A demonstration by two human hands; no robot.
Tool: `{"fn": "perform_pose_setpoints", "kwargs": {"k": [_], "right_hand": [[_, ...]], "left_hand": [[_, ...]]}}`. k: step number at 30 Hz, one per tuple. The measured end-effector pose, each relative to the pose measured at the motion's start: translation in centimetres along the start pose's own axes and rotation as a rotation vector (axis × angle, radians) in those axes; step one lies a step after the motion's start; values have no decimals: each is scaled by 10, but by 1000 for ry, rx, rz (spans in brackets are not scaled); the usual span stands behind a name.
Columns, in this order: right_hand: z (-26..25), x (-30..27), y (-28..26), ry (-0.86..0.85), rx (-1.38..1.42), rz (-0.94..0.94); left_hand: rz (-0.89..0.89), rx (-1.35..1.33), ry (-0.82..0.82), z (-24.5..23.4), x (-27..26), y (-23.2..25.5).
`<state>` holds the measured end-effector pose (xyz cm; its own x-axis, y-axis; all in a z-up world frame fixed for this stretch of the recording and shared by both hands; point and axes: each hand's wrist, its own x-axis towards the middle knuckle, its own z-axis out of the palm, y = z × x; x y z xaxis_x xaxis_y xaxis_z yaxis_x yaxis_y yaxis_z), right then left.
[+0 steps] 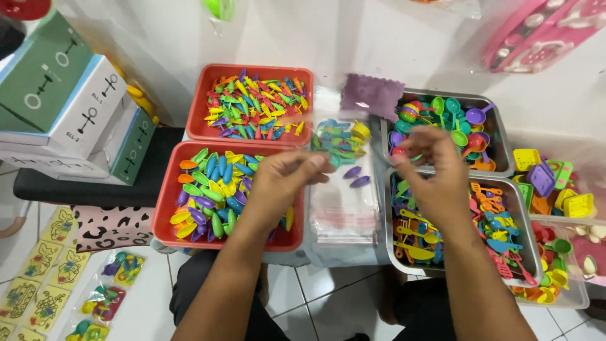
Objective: Cleaning small plastic toy components with a cloth and sorting them into trays.
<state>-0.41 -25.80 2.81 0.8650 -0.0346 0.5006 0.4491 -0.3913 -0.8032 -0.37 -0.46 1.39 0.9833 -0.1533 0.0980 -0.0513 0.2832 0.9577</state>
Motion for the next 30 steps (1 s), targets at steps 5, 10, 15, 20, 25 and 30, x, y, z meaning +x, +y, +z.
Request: {"fn": "perform_pose_setpoints", "kwargs": {"k": [5, 10, 15, 20, 25, 30], "right_hand": [[27, 29, 10, -483, -574, -85], [74, 73, 27, -600, -645, -252], [109, 104, 71, -730, -711, -245], [120, 108, 74, -799, -860, -101], [112, 105, 89, -714, -741, -57], [103, 96, 84, -534, -539, 3]], "left_hand": [[-48, -155, 169, -27, 9, -8], [-59, -232, 172, -25, 4, -5], [-38, -275, 146, -30, 10, -14], [-23, -279, 101, -33, 7, -11], [9, -265, 89, -34, 7, -12], [25, -241, 66, -32, 8, -14]]}}
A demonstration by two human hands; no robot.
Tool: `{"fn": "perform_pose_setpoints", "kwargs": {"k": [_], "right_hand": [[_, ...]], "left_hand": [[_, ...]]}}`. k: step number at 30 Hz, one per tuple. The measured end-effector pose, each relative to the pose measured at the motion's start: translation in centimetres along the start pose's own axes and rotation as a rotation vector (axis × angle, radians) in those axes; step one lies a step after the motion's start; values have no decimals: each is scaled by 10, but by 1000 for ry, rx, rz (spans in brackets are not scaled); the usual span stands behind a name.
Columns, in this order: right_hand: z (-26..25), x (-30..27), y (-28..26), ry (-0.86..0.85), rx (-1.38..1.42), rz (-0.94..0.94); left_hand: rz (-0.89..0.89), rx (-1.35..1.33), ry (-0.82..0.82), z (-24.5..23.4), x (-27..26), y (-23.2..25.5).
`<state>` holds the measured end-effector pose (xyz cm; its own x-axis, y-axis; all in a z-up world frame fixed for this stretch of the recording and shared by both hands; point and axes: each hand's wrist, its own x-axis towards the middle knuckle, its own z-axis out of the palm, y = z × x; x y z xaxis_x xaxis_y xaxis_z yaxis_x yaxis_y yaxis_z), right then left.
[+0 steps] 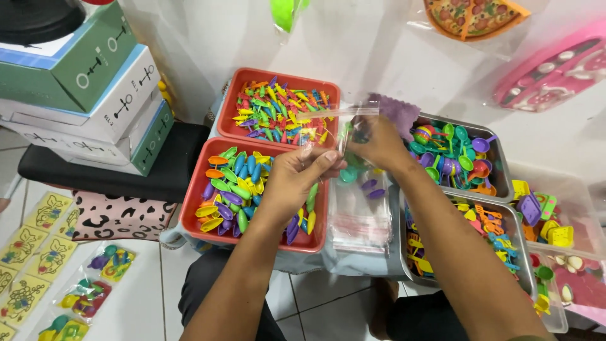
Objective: Cleaning small plastic toy components with a cloth and sorting them into trays.
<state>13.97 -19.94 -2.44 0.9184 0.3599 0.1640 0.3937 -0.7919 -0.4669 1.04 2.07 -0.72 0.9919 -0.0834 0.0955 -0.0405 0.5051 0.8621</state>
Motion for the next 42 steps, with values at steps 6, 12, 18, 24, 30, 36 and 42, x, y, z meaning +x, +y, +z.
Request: {"fn": "perform_pose_setpoints", "kwargs": {"k": [6, 12, 18, 24, 30, 36, 42], "right_hand": [[-24, -25, -36, 310, 401, -101], [-60, -60, -33, 532, 682, -19], [-99, -109, -24, 730, 1025, 109], [-119, -156, -32, 499, 1393, -33], [-122, -175, -29, 482, 971, -1], [-126, -179, -28, 443, 890, -29], [-123, -176, -29, 397, 891, 16]], "left_hand": [[13, 45, 18, 1, 0, 2], [-5, 83, 22, 13, -3, 1], [-21, 159, -17, 32, -7, -3], [-8, 246, -68, 59, -15, 2], [-56, 416, -183, 75, -21, -9], [-66, 599, -192, 84, -23, -9], [-22, 549, -206, 85, -21, -10]]}}
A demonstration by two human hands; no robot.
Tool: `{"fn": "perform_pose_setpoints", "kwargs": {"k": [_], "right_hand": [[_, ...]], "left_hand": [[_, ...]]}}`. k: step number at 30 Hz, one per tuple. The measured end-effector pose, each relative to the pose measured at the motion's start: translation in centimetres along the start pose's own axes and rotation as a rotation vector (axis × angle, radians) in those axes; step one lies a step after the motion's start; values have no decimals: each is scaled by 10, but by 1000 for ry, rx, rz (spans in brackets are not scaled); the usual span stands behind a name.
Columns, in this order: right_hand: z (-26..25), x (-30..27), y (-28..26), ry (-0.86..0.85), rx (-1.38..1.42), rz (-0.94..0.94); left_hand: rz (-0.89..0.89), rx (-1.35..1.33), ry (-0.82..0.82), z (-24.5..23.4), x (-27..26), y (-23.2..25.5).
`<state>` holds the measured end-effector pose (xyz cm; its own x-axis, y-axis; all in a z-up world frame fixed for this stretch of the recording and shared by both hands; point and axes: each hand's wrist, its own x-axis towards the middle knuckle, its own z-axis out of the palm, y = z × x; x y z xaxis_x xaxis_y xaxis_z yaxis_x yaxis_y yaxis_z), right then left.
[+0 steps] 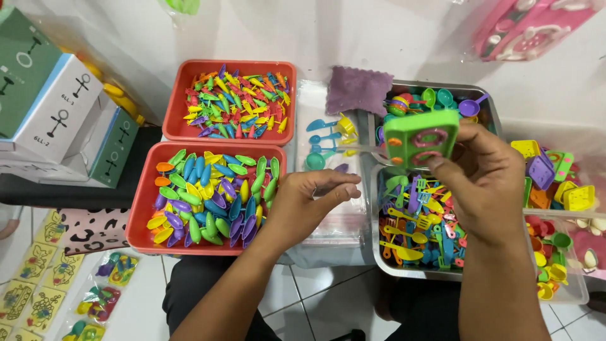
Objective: Cleaning small plastic toy components with a cloth and sorting them into trays.
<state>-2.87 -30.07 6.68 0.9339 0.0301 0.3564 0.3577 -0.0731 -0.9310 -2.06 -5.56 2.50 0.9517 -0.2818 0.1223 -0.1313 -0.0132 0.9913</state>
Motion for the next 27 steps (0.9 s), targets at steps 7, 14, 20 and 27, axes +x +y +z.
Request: {"fn": "perform_pose_setpoints", "kwargs": {"k": [7, 14, 20, 27], "right_hand": [[2, 1, 1, 20, 69, -24], [7, 5, 11, -54, -11, -62], [14, 5, 16, -26, -25, -46], [25, 7, 14, -50, -44, -15]], "left_hand": [[56, 17, 28, -6, -3, -6], [31, 36, -11, -10, -6, -4], [18, -86, -55, -10, -7, -5], [-27, -196, -73, -7, -8, -5]]}}
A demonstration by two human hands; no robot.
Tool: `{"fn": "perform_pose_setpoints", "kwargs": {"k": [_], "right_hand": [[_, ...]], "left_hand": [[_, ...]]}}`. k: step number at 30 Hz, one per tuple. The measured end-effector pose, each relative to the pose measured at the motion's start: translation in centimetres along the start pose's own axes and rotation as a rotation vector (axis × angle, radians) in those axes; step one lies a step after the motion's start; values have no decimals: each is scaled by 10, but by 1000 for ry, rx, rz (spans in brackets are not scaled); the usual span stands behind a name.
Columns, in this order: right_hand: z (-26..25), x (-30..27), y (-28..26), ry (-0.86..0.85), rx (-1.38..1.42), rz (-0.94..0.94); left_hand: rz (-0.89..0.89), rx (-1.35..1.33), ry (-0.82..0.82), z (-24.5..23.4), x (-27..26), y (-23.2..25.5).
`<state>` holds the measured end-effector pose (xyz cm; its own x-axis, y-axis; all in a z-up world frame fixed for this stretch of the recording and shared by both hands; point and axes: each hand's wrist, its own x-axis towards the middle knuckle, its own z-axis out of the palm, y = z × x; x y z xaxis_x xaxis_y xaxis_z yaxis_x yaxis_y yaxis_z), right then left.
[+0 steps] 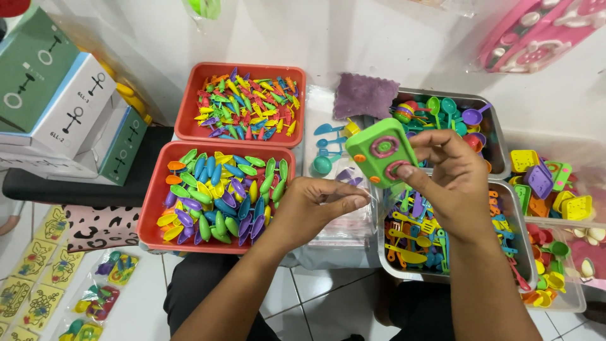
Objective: Cleaning small plastic toy components with a cloth and sorting them into trays.
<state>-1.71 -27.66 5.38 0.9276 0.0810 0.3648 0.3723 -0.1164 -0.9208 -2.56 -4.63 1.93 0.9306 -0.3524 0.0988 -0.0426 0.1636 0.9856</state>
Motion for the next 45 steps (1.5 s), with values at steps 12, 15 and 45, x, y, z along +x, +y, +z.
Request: {"fn": "perform_pose_setpoints", "kwargs": {"k": [12, 15, 45], "right_hand": [[-6, 3, -4, 15, -42, 70], [-5, 2, -4, 3, -18, 67], [-5, 8, -16, -183, -385, -48]], "left_hand": [[51, 78, 17, -3, 1, 0], [44, 45, 21, -2, 1, -2], [-55, -109, -85, -4, 5, -17]]}}
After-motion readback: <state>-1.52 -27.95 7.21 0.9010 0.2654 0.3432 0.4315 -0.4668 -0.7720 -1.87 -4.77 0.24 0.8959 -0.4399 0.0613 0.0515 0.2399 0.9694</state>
